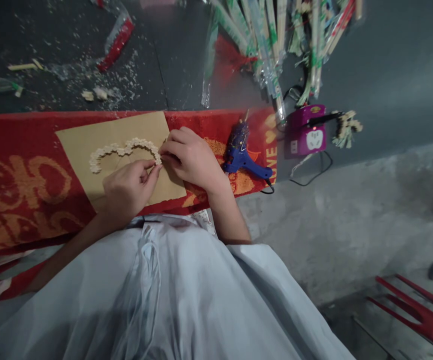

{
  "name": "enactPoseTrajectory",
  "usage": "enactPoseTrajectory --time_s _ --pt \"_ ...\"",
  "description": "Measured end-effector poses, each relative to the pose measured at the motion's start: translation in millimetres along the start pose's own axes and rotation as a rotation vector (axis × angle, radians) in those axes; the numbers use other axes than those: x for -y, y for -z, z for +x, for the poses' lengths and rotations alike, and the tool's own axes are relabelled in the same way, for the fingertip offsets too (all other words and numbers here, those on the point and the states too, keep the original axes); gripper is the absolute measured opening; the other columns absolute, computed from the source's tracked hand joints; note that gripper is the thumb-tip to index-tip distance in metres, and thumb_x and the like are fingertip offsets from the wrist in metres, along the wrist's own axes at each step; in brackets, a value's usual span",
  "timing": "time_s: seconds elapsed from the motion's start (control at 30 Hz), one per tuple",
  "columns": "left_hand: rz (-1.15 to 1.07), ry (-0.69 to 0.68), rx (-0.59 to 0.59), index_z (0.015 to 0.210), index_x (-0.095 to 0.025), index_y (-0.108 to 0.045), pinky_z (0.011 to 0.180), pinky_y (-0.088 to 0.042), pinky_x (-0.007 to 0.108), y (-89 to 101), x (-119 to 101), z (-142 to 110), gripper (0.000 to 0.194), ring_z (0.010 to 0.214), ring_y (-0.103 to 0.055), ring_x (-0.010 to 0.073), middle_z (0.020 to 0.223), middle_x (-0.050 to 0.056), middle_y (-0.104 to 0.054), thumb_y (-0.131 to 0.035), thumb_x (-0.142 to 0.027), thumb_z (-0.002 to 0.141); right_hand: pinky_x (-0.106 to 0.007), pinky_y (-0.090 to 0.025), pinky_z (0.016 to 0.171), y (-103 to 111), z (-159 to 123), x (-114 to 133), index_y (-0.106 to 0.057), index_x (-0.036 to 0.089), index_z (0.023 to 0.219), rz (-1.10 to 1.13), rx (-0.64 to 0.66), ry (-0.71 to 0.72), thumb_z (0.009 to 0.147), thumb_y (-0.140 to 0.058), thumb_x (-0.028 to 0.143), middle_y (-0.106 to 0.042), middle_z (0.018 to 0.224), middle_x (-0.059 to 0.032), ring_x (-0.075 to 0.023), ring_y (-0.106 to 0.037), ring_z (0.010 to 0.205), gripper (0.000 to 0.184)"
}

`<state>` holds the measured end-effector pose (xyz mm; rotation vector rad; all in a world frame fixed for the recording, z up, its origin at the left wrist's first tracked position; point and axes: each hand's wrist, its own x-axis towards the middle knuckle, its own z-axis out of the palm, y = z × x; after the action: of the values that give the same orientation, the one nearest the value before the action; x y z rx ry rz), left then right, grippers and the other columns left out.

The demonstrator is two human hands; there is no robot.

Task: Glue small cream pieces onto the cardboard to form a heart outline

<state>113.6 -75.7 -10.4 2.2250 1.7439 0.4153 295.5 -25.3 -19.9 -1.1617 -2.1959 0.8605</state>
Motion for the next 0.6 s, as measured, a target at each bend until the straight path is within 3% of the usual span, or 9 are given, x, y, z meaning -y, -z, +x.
enactPoseTrajectory --time_s 0.4,0.6 --pt "-0.076 0.065 -0.069 0.093 -0.020 -0.069 0.061 -0.042 0.025 -1.6 1 -3 0.024 0.058 -0.060 0.0132 0.056 -0.001 -0.060 -0.053 -0.038 0.090 -0.035 -0.040 0.081 5 0 7 -0.063 0.020 0.096 -0.032 0.007 0.018 0.087 -0.051 0.012 -0.058 0.089 -0.0037 -0.0195 -0.050 0.089 0.017" --pt "-0.143 0.114 -0.043 0.093 -0.021 -0.069 0.061 -0.044 0.026 2.3 -1 -3 0.023 0.057 -0.059 0.0138 0.055 -0.001 -0.058 -0.055 -0.038 0.088 -0.035 -0.040 0.081 4 1 12 -0.060 0.021 0.102 -0.096 0.017 0.032 0.090 -0.051 0.014 -0.058 0.090 -0.0037 -0.0193 -0.049 0.088 0.016"
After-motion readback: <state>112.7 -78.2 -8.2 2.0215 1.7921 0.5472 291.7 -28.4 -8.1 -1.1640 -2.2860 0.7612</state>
